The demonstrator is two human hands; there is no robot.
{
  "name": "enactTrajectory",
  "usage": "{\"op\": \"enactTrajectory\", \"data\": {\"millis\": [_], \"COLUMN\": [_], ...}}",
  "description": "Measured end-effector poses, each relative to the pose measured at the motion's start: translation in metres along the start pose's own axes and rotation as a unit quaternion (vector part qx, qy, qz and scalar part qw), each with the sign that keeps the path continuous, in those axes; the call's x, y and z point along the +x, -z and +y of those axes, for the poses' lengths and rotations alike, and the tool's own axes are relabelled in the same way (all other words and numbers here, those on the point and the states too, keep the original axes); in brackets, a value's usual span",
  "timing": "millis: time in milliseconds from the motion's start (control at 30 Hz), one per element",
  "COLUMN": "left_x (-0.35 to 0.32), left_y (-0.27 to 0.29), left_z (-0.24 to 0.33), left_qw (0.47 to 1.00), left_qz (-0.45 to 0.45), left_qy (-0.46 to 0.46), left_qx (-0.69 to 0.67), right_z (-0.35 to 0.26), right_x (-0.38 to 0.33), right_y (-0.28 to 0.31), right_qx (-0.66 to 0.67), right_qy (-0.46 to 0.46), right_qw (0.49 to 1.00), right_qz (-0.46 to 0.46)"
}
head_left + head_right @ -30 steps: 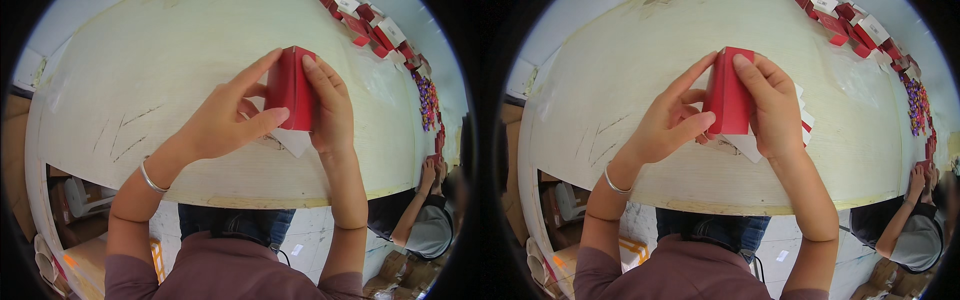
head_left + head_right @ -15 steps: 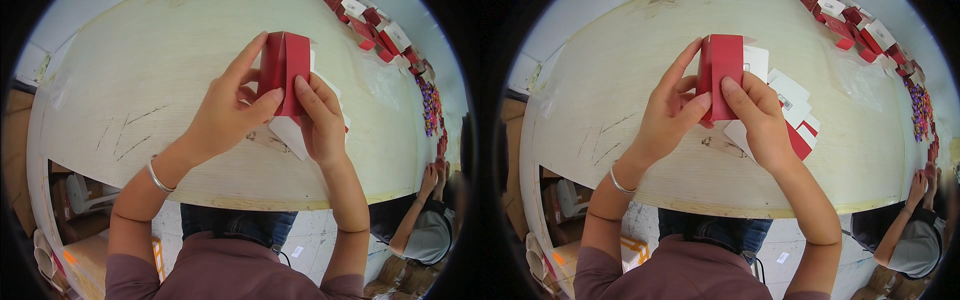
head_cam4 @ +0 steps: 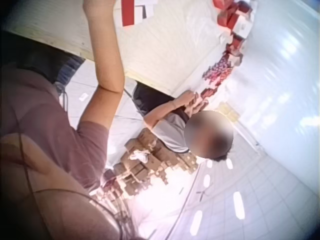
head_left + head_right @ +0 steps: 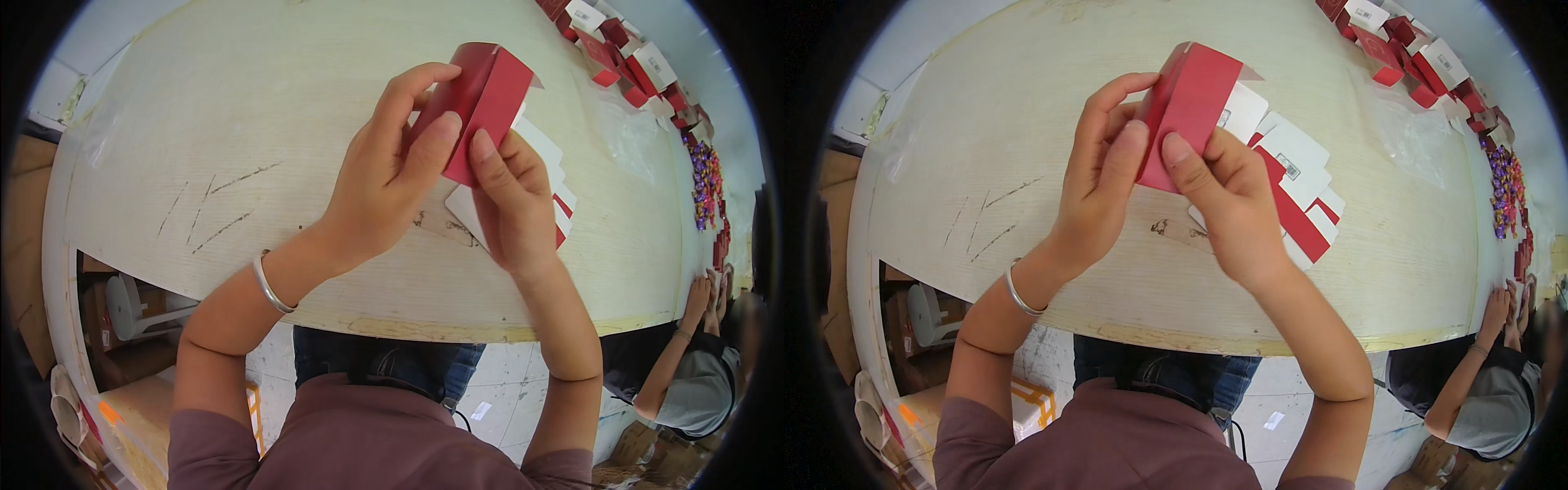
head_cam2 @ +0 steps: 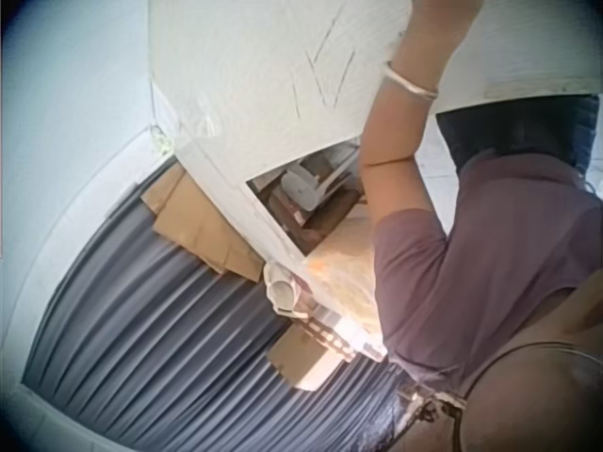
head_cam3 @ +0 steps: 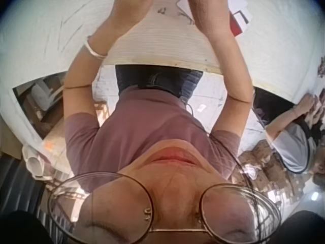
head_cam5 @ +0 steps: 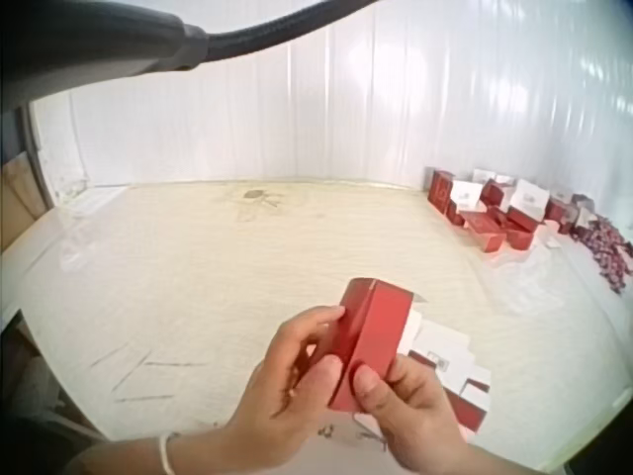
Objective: The person folds flat red and white paper boxes into small rectangular containers. After assembling several boxes, the person places wrapped candies into the boxes and closes the lids.
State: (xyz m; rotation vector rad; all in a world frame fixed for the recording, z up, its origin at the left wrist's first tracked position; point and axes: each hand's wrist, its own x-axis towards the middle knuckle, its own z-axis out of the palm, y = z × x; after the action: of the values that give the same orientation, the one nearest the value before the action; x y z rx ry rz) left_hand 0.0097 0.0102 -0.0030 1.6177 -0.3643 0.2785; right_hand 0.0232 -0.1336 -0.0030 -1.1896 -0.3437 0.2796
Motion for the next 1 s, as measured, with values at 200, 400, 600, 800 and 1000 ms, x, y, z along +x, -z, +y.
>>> {"op": "enactTrajectory", "data": {"millis": [200, 400, 600, 800, 1000], "left_x": [0.003, 0.004, 0.0, 0.004, 0.014], "left_y": [0.007, 0.001, 0.001, 0.005, 0.02], "left_z": [0.005, -0.011, 0.0, -0.007, 0.0], "left_qw": [0.997, 0.996, 0.97, 0.976, 0.938], "left_qz": [-0.059, -0.015, -0.091, -0.091, -0.056], "left_qy": [-0.049, -0.074, -0.102, -0.11, -0.214], "left_qx": [0.029, 0.037, 0.201, 0.164, 0.266], "right_z": [0.0, 0.008, 0.003, -0.003, -0.008], "right_x": [-0.003, -0.005, -0.004, -0.004, 0.004], "right_y": [-0.011, -0.008, -0.006, -0.007, 0.011], "right_qx": [0.074, 0.005, 0.024, 0.07, 0.027], "right_qy": [0.04, 0.062, 0.015, -0.018, -0.017], "right_qw": [0.996, 0.998, 0.999, 0.997, 0.998], "right_qz": [0.02, -0.026, 0.023, 0.004, 0.054]}}
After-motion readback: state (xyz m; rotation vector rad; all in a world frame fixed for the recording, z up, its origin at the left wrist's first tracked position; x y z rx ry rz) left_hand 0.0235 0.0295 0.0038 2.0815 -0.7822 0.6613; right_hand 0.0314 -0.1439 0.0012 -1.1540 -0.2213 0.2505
